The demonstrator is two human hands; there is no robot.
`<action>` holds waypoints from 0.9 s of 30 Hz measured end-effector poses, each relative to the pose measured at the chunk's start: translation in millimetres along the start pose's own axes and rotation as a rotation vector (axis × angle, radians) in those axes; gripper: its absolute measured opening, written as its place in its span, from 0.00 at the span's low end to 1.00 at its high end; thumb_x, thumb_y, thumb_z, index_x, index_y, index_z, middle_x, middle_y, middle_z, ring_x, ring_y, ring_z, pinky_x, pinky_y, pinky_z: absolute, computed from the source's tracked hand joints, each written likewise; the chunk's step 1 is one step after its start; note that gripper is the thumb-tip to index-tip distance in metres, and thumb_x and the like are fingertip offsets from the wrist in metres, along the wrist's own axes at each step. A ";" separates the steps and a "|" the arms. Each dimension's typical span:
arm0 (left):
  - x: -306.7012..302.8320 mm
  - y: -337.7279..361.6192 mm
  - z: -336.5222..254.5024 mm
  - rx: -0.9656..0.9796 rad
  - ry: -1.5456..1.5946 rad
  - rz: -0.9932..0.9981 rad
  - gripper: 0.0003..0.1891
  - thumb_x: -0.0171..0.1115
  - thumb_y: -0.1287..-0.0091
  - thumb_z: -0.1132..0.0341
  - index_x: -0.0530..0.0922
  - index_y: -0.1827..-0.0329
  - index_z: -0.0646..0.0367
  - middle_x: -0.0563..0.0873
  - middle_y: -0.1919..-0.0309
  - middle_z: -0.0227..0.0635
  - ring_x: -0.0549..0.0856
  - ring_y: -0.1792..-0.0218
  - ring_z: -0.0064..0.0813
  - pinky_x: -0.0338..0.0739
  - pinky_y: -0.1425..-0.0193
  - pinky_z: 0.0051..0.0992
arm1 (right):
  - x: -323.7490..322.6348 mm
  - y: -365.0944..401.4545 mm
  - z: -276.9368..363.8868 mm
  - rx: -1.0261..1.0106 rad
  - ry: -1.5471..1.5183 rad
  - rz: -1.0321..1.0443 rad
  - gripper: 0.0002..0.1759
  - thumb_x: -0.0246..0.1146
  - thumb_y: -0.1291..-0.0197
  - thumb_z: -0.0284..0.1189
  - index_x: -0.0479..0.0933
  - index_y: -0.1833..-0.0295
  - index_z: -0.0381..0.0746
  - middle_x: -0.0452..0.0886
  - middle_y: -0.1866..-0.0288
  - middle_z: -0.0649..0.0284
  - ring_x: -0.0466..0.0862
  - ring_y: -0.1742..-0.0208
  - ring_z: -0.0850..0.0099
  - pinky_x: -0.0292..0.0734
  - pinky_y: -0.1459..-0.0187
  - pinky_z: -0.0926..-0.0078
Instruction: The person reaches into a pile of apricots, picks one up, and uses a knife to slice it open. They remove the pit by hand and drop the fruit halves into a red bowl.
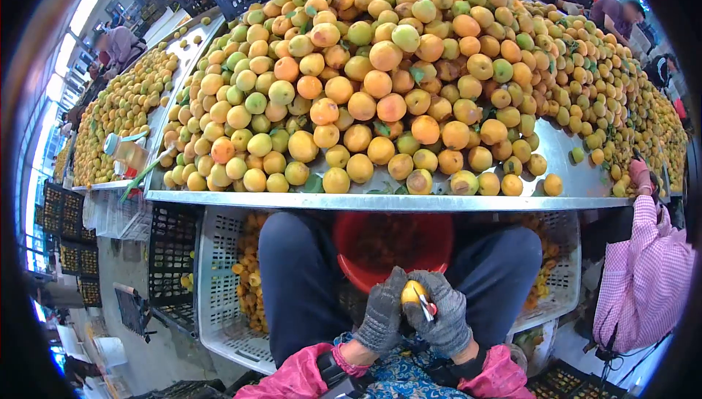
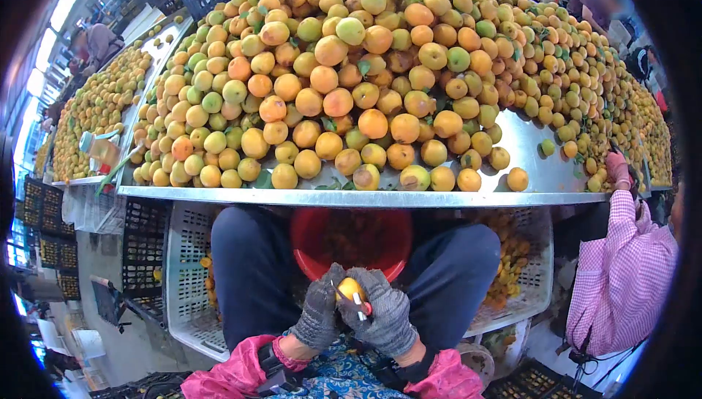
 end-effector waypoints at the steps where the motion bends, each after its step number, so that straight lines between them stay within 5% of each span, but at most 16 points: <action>1: -4.9 -2.3 -0.4 0.047 -0.111 0.000 0.17 0.51 0.25 0.51 0.79 0.54 0.55 0.83 0.61 0.29 0.82 0.59 0.20 0.78 0.53 0.25 | 1.6 -2.6 0.0 0.016 0.023 0.006 0.23 0.71 0.48 0.34 0.76 0.47 0.38 0.81 0.59 0.53 0.84 0.64 0.53 0.80 0.64 0.64; 4: -22.9 -11.6 6.5 0.195 -0.137 -0.032 0.17 0.51 0.25 0.51 0.79 0.53 0.56 0.83 0.60 0.30 0.82 0.58 0.21 0.78 0.52 0.26 | 6.7 -3.1 -6.3 0.015 0.078 0.007 0.23 0.69 0.45 0.37 0.76 0.47 0.38 0.81 0.59 0.54 0.84 0.65 0.53 0.80 0.66 0.64; 5: -6.5 -3.8 -1.6 -0.005 0.068 -0.015 0.17 0.50 0.25 0.52 0.79 0.53 0.57 0.83 0.59 0.31 0.83 0.57 0.23 0.79 0.51 0.25 | 8.8 -4.7 -5.1 -0.026 0.112 0.030 0.24 0.69 0.45 0.39 0.76 0.46 0.38 0.81 0.59 0.53 0.84 0.65 0.53 0.80 0.66 0.63; 8: -3.4 -0.2 -14.3 -0.059 0.001 0.044 0.19 0.50 0.25 0.51 0.79 0.53 0.58 0.84 0.58 0.33 0.84 0.55 0.25 0.79 0.51 0.25 | 14.0 -8.0 -7.6 -0.031 0.160 0.150 0.29 0.70 0.46 0.43 0.75 0.43 0.38 0.82 0.56 0.51 0.84 0.64 0.52 0.80 0.66 0.62; 9: -13.6 -6.9 6.2 -0.164 0.138 0.030 0.19 0.52 0.26 0.49 0.78 0.53 0.57 0.81 0.64 0.28 0.81 0.64 0.17 0.78 0.66 0.21 | 21.3 -7.7 -6.7 -0.061 0.266 0.262 0.30 0.70 0.47 0.43 0.74 0.42 0.38 0.82 0.55 0.51 0.84 0.64 0.52 0.80 0.67 0.62; 11: -20.1 -6.2 -1.8 -0.125 0.017 0.027 0.20 0.54 0.27 0.48 0.79 0.55 0.57 0.83 0.64 0.31 0.83 0.63 0.22 0.80 0.62 0.25 | 35.4 -7.1 -8.3 -0.021 0.403 0.459 0.33 0.71 0.49 0.44 0.73 0.40 0.39 0.82 0.55 0.50 0.85 0.65 0.52 0.79 0.68 0.63; 12: -20.4 -4.2 -5.9 -0.094 -0.100 0.027 0.21 0.55 0.29 0.46 0.80 0.56 0.57 0.85 0.63 0.33 0.86 0.61 0.27 0.83 0.58 0.28 | 39.8 -1.2 -9.5 -0.009 0.403 0.466 0.33 0.71 0.49 0.44 0.73 0.40 0.39 0.82 0.55 0.50 0.85 0.65 0.52 0.79 0.68 0.63; 13: -11.3 0.1 0.3 -0.252 0.232 0.018 0.20 0.55 0.29 0.46 0.80 0.58 0.56 0.84 0.66 0.31 0.85 0.66 0.25 0.82 0.63 0.26 | 35.7 -3.9 -11.6 0.023 0.289 0.343 0.32 0.71 0.48 0.43 0.73 0.41 0.39 0.83 0.57 0.50 0.85 0.65 0.53 0.79 0.67 0.63; 14: -12.5 -1.4 4.8 -0.253 0.233 0.016 0.20 0.55 0.29 0.46 0.80 0.58 0.56 0.84 0.66 0.31 0.85 0.66 0.25 0.82 0.63 0.26 | 32.5 -4.4 -14.5 0.054 0.169 0.224 0.31 0.71 0.48 0.43 0.74 0.41 0.39 0.83 0.59 0.50 0.85 0.66 0.53 0.79 0.67 0.63; 16: -27.4 -8.4 -10.4 0.026 0.042 -0.100 0.18 0.52 0.25 0.54 0.80 0.63 0.59 0.81 0.74 0.27 0.80 0.73 0.18 0.75 0.70 0.22 | 32.4 -5.3 -11.9 0.053 0.080 0.110 0.29 0.71 0.47 0.43 0.75 0.43 0.38 0.83 0.61 0.49 0.85 0.66 0.53 0.79 0.67 0.63; 18: -32.2 -7.4 -7.7 0.056 0.121 -0.150 0.20 0.51 0.24 0.53 0.81 0.64 0.62 0.82 0.74 0.29 0.80 0.73 0.18 0.75 0.71 0.25 | 31.0 -2.1 -17.3 0.210 -0.063 0.079 0.26 0.71 0.45 0.42 0.77 0.46 0.38 0.83 0.61 0.50 0.85 0.65 0.53 0.80 0.65 0.65; 20: -31.3 -7.7 -30.4 0.289 -0.425 -0.166 0.16 0.52 0.26 0.59 0.80 0.58 0.64 0.82 0.72 0.36 0.82 0.73 0.27 0.75 0.70 0.29 | 31.9 3.2 -26.7 0.155 -0.153 -0.047 0.26 0.71 0.44 0.42 0.77 0.46 0.36 0.84 0.61 0.50 0.86 0.64 0.56 0.80 0.63 0.67; 21: -29.3 -0.1 -26.2 0.754 -1.012 -0.187 0.14 0.58 0.33 0.65 0.77 0.51 0.66 0.82 0.69 0.44 0.83 0.70 0.39 0.75 0.68 0.36 | 30.2 4.1 -31.9 0.180 -0.181 -0.096 0.27 0.71 0.44 0.41 0.77 0.45 0.35 0.84 0.61 0.49 0.87 0.63 0.57 0.81 0.62 0.67; 24: -14.9 1.9 -27.9 0.766 -0.982 -0.096 0.20 0.62 0.42 0.68 0.75 0.46 0.65 0.81 0.65 0.47 0.82 0.65 0.47 0.75 0.65 0.42 | 25.3 6.9 -41.4 0.263 -0.151 -0.094 0.26 0.67 0.39 0.41 0.77 0.45 0.32 0.86 0.59 0.53 0.87 0.61 0.65 0.81 0.58 0.71; 25: 7.7 6.7 -41.5 0.850 -1.210 -0.027 0.22 0.64 0.42 0.67 0.75 0.45 0.66 0.81 0.66 0.48 0.83 0.65 0.47 0.74 0.65 0.42 | 32.0 13.9 -72.0 0.452 -0.458 -0.138 0.25 0.65 0.37 0.43 0.77 0.45 0.32 0.86 0.59 0.57 0.86 0.60 0.68 0.81 0.57 0.72; 27: 6.7 6.4 -46.3 0.835 -1.072 0.009 0.21 0.64 0.43 0.67 0.75 0.46 0.66 0.81 0.67 0.47 0.83 0.66 0.47 0.75 0.67 0.40 | 51.4 25.1 -106.5 0.668 -0.948 -0.162 0.27 0.58 0.33 0.50 0.78 0.47 0.35 0.85 0.61 0.65 0.84 0.61 0.74 0.80 0.56 0.77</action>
Point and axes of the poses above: each hand's wrist, its own y-axis away from the middle knuckle, its own x-axis out of the palm, z = x × y, the point moved 10 cm from there along -y, towards the middle knuckle
